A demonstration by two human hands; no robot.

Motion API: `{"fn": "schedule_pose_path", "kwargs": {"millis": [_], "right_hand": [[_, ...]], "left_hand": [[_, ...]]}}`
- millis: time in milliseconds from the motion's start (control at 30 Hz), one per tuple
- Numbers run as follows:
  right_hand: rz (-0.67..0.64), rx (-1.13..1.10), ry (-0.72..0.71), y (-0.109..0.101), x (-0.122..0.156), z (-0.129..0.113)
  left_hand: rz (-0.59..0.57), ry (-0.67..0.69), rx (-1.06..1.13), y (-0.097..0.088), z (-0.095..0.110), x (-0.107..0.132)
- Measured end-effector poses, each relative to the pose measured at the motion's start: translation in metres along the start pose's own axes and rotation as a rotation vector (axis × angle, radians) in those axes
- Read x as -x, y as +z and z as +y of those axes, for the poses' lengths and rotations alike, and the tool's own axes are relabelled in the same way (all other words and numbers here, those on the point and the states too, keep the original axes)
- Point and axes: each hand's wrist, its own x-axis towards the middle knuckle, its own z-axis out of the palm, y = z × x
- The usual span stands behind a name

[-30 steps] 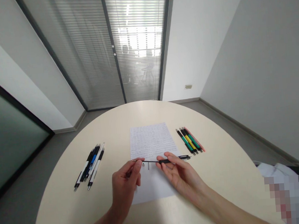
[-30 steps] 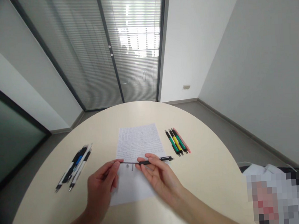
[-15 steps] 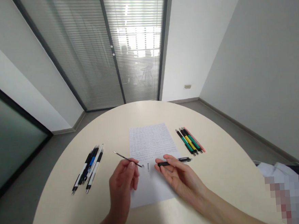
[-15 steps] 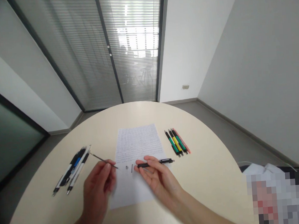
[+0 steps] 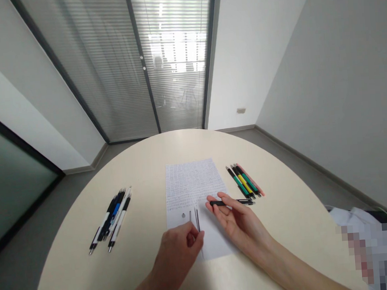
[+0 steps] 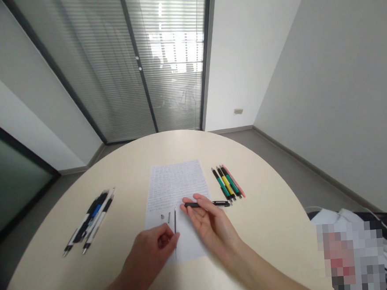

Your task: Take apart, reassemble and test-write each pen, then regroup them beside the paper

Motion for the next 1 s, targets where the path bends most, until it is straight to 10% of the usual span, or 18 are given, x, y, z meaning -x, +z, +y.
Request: {"fn": "schedule_pose_path", "kwargs": {"millis": [667,1000], "right_hand": [[-0.006,0.012,-0.005,-0.001,-0.002,-0.001],[-0.257,0.131,0.045,-0.001,0.013,0.021]], "left_hand": [[0.106,0.084,0.104,0.006,-0.006,0.001],[0.158,0.117,0.766,0.002,-0.008,0.009]]}}
